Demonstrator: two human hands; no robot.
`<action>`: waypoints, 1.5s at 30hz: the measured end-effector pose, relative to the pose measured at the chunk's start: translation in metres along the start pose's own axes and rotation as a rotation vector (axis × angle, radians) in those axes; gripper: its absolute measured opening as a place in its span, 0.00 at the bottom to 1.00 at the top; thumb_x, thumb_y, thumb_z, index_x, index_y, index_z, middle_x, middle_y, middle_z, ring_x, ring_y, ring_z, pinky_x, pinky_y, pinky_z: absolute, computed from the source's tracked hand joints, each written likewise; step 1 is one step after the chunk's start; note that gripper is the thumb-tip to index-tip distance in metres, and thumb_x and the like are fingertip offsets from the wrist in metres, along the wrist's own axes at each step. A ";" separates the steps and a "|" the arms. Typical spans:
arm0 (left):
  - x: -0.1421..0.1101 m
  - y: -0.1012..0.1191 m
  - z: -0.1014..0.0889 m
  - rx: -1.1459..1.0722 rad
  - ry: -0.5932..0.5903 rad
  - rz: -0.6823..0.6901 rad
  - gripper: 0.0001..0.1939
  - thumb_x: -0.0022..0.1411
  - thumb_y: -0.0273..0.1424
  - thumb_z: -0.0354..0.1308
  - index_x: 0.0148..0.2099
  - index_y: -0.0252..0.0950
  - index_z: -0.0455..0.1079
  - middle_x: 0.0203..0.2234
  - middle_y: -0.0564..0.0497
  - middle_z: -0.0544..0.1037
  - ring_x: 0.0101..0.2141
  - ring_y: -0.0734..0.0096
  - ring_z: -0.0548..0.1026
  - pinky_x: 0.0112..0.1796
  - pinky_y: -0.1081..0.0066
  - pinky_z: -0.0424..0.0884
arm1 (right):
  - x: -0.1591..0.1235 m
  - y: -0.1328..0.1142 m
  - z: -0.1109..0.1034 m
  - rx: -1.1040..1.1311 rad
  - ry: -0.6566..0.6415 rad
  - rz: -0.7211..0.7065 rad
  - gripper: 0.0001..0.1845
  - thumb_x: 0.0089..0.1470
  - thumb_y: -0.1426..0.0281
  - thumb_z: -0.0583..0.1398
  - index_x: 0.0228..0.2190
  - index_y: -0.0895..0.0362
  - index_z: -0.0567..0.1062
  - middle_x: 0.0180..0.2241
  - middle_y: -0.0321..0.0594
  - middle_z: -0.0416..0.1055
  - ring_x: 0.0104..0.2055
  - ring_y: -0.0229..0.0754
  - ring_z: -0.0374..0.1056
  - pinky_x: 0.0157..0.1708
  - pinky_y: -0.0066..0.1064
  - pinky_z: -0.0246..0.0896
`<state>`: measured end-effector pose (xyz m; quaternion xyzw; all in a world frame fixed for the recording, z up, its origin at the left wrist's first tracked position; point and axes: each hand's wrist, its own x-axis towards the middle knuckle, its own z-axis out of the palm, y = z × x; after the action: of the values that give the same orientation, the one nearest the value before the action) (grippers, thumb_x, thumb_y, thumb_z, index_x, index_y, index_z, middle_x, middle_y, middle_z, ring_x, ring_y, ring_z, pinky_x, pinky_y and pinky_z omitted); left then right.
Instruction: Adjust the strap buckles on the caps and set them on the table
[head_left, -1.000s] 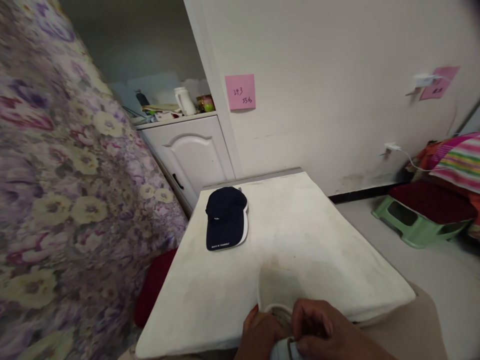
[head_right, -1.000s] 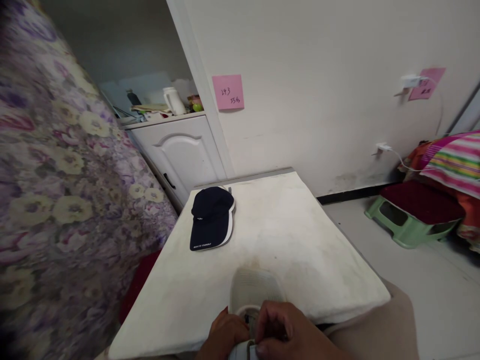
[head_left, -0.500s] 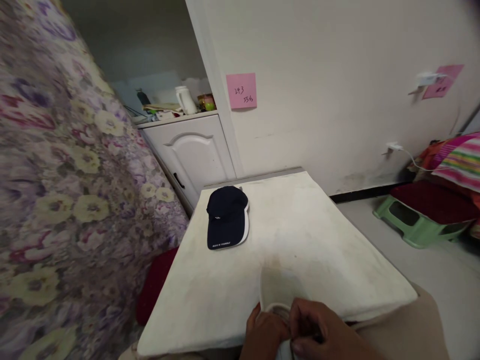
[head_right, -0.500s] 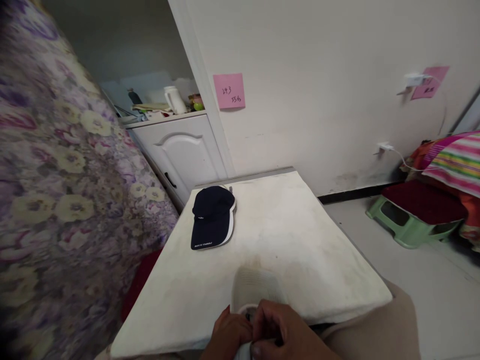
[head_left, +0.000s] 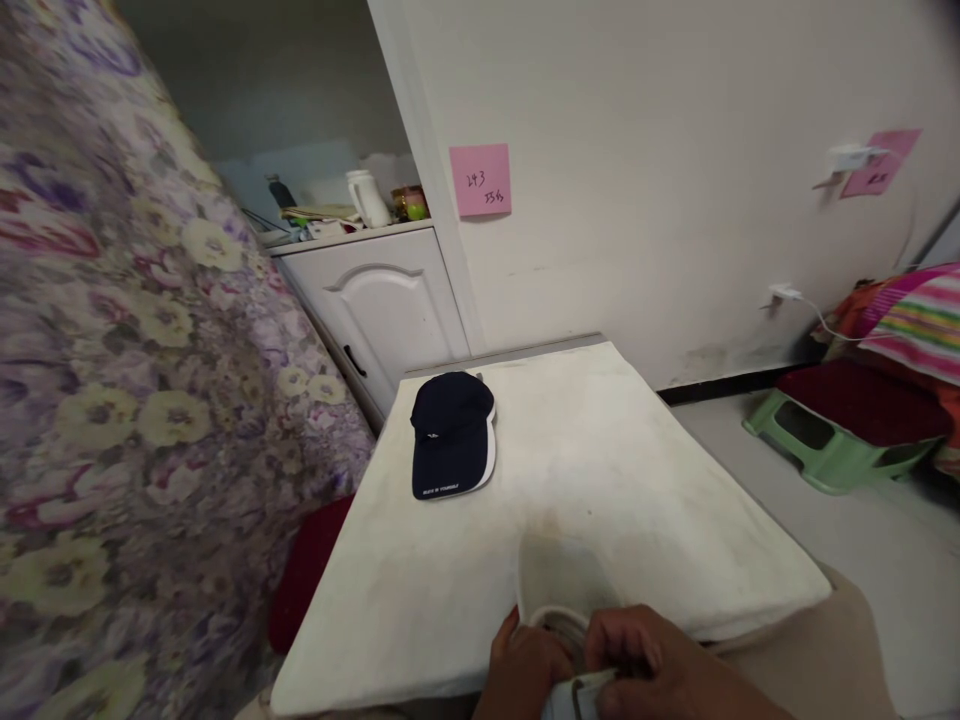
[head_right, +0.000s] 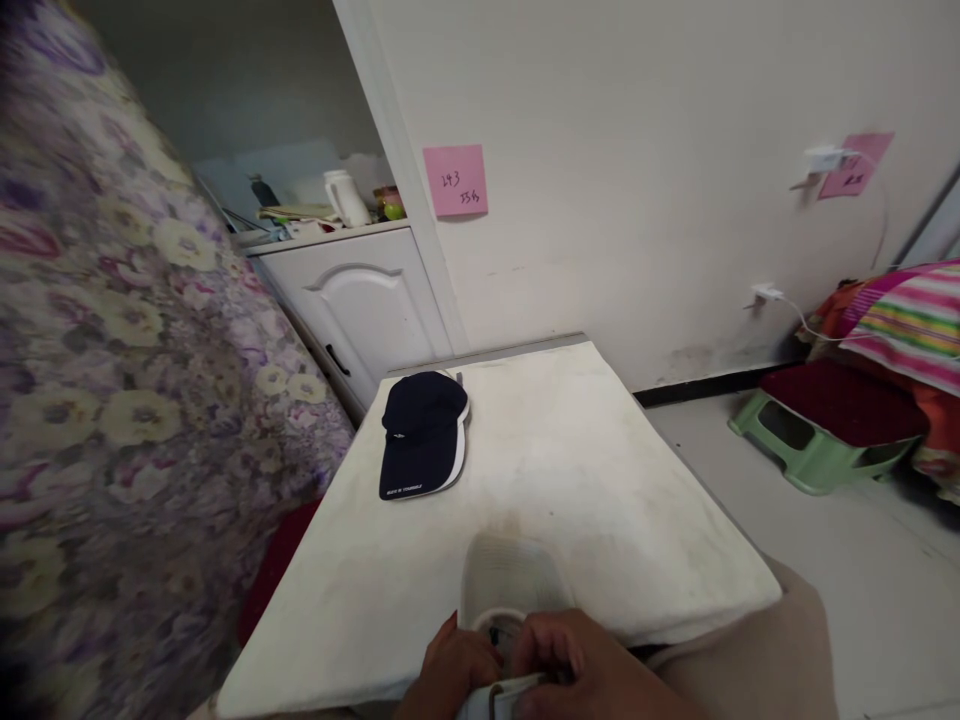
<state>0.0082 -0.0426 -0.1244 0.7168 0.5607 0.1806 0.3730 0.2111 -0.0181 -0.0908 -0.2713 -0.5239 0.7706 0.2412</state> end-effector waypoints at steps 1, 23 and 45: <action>0.004 0.000 0.004 0.002 -0.010 -0.010 0.11 0.65 0.37 0.55 0.32 0.45 0.76 0.26 0.54 0.78 0.35 0.59 0.78 0.48 0.53 0.74 | 0.002 0.001 0.002 0.003 0.006 0.005 0.09 0.41 0.72 0.66 0.26 0.56 0.70 0.24 0.28 0.62 0.26 0.32 0.52 0.26 0.27 0.45; 0.002 0.020 -0.011 -0.078 -0.023 -0.140 0.16 0.44 0.24 0.57 0.14 0.42 0.54 0.16 0.61 0.55 0.27 0.66 0.65 0.60 0.44 0.56 | 0.003 -0.009 0.010 -0.167 0.069 0.024 0.09 0.40 0.71 0.63 0.27 0.55 0.69 0.25 0.29 0.62 0.29 0.37 0.55 0.29 0.30 0.47; -0.021 -0.015 -0.021 0.296 -0.055 0.311 0.15 0.64 0.44 0.54 0.47 0.42 0.72 0.39 0.49 0.82 0.41 0.61 0.79 0.63 0.44 0.60 | 0.019 0.012 0.002 0.094 -0.030 -0.035 0.19 0.43 0.60 0.71 0.26 0.57 0.69 0.24 0.29 0.62 0.26 0.33 0.53 0.25 0.26 0.47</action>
<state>-0.0225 -0.0543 -0.1189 0.8464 0.4532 0.1319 0.2466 0.1942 -0.0111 -0.1046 -0.2389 -0.4954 0.7940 0.2590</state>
